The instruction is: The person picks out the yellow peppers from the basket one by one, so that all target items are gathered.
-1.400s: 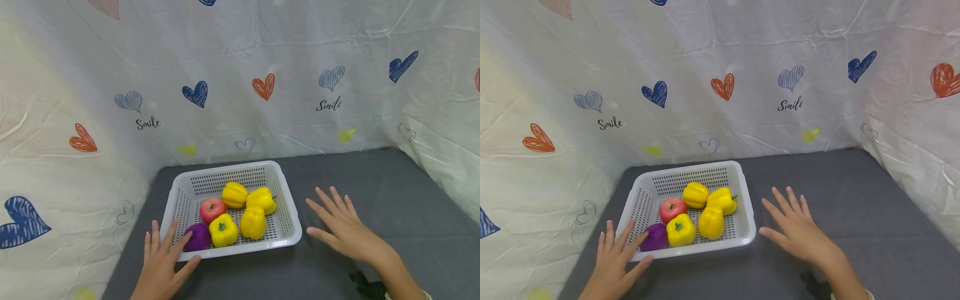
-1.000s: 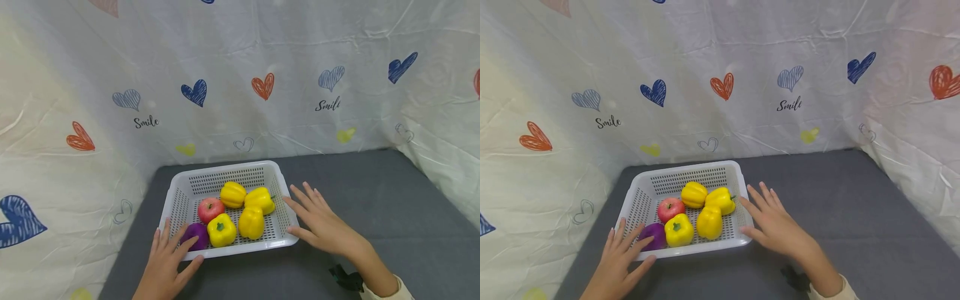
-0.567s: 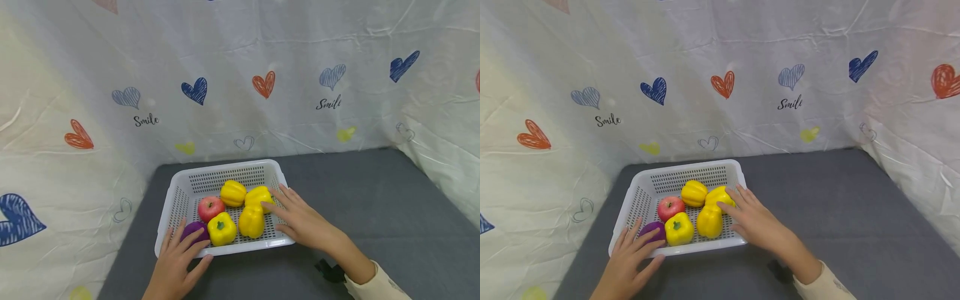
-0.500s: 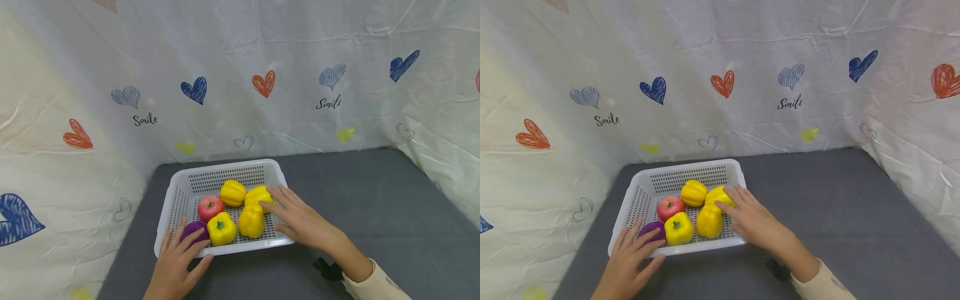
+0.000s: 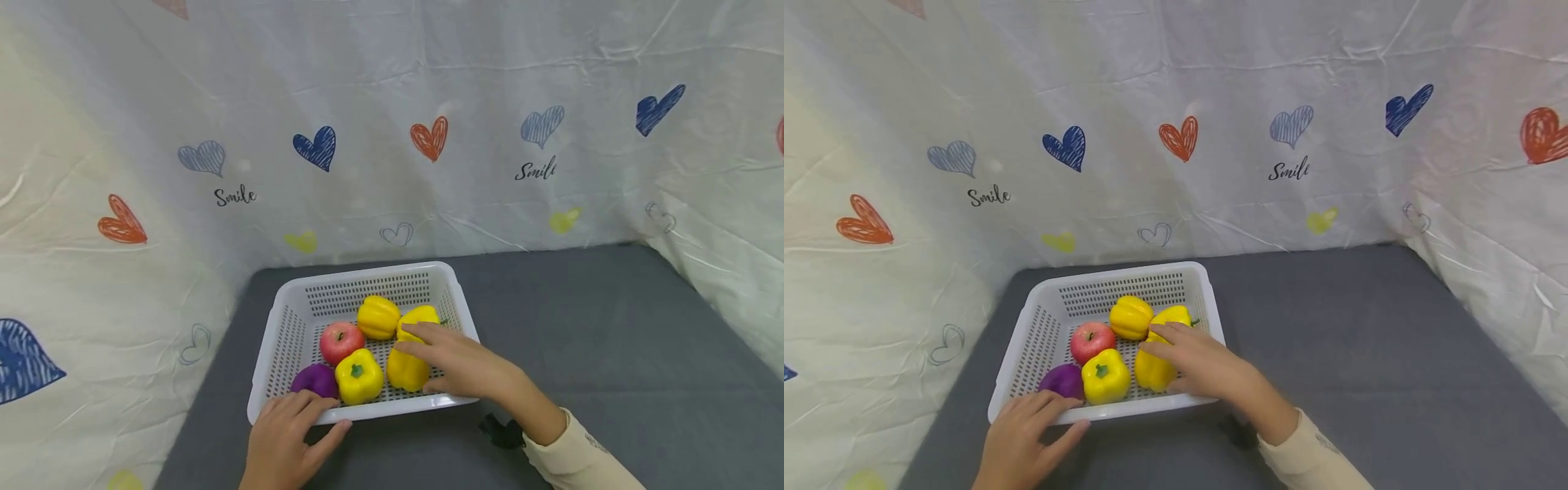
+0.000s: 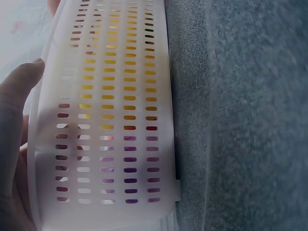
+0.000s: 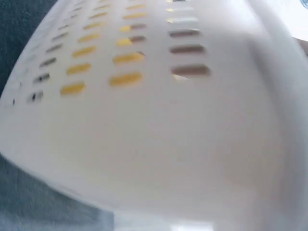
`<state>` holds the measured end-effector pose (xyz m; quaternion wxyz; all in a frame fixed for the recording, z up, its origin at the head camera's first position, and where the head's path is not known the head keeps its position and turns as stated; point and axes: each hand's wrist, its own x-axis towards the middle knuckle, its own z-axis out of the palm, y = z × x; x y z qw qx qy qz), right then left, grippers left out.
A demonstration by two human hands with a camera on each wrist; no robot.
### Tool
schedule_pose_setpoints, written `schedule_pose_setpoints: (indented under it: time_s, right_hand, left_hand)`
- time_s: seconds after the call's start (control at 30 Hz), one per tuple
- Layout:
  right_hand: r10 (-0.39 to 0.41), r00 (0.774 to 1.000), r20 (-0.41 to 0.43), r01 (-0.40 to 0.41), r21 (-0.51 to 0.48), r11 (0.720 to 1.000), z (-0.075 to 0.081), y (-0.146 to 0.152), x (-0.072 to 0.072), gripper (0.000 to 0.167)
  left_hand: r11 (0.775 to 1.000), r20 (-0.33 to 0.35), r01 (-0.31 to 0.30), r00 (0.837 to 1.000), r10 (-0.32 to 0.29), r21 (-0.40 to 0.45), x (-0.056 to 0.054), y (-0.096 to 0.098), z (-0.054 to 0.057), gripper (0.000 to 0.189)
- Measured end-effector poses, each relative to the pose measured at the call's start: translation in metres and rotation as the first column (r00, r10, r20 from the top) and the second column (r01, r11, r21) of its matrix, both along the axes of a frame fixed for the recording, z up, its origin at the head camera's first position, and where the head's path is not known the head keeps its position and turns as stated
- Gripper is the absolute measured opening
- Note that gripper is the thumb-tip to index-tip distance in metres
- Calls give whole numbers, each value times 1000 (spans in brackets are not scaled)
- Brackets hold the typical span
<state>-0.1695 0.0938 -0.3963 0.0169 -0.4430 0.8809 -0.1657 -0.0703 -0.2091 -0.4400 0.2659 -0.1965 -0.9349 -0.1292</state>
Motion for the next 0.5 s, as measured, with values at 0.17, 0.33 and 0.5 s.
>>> schedule_pose_setpoints:
  time_s: [0.17, 0.33, 0.5]
  right_hand:
    - [4, 999, -54, 0, 78, 997, -4, -17, -4, 66]
    - [-9, 996, -93, 23, 154, 988, -9, -30, -7, 65]
    - [-4, 994, -112, 27, 199, 980, -17, -38, -10, 62]
  left_hand:
    - [998, 7, -60, 998, 60, -21, 1, 0, 0, 32]
    - [996, 20, -92, 996, 93, -11, 1, 1, -1, 35]
    - [996, 50, -93, 994, 92, 2, 0, 2, 0, 36]
